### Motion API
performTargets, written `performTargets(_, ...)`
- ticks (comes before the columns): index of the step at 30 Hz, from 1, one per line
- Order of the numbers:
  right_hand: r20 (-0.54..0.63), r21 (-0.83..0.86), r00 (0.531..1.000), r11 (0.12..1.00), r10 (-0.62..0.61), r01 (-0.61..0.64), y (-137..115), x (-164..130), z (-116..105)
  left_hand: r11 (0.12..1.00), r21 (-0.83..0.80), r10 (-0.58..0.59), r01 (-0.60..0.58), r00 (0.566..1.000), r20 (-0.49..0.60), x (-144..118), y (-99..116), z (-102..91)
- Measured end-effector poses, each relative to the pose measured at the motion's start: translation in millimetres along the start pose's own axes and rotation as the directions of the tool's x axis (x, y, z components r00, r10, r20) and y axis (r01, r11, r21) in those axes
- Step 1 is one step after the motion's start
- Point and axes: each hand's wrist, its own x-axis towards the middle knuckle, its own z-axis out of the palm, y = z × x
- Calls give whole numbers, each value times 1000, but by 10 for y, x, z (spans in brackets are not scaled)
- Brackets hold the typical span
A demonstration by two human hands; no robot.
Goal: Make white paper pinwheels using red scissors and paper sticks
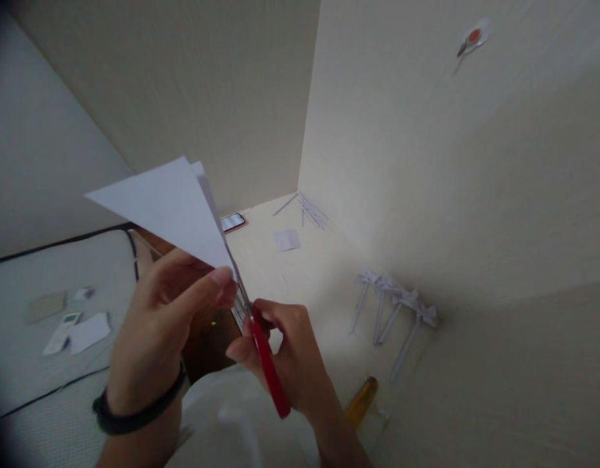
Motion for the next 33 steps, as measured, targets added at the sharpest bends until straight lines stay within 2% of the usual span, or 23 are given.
performTargets(7, 14, -44, 1000, 999, 25, -24, 4, -11, 3, 1000, 8, 28, -28, 1000, -6, 31, -47, -15)
performTargets(12, 10, -93, 996, 992, -85, 85, -8, 2, 26, 998, 46, 52, -52, 999, -12, 21, -36, -20)
performTargets(17, 73, -90, 983, 981, -168, 174, 6, -5, 43, 993, 114, 39, -41, 999, 21, 2, -4, -31)
performTargets(24, 12, -72, 993, 990, -119, 120, 75, -46, 67, 984, 170, 48, -53, 998, 30, 7, 1, -44)
performTargets(33, 29, 12, 998, 998, -57, 57, 35, -13, 89, 979, 193, 55, -60, 998, 34, 16, 8, -51)
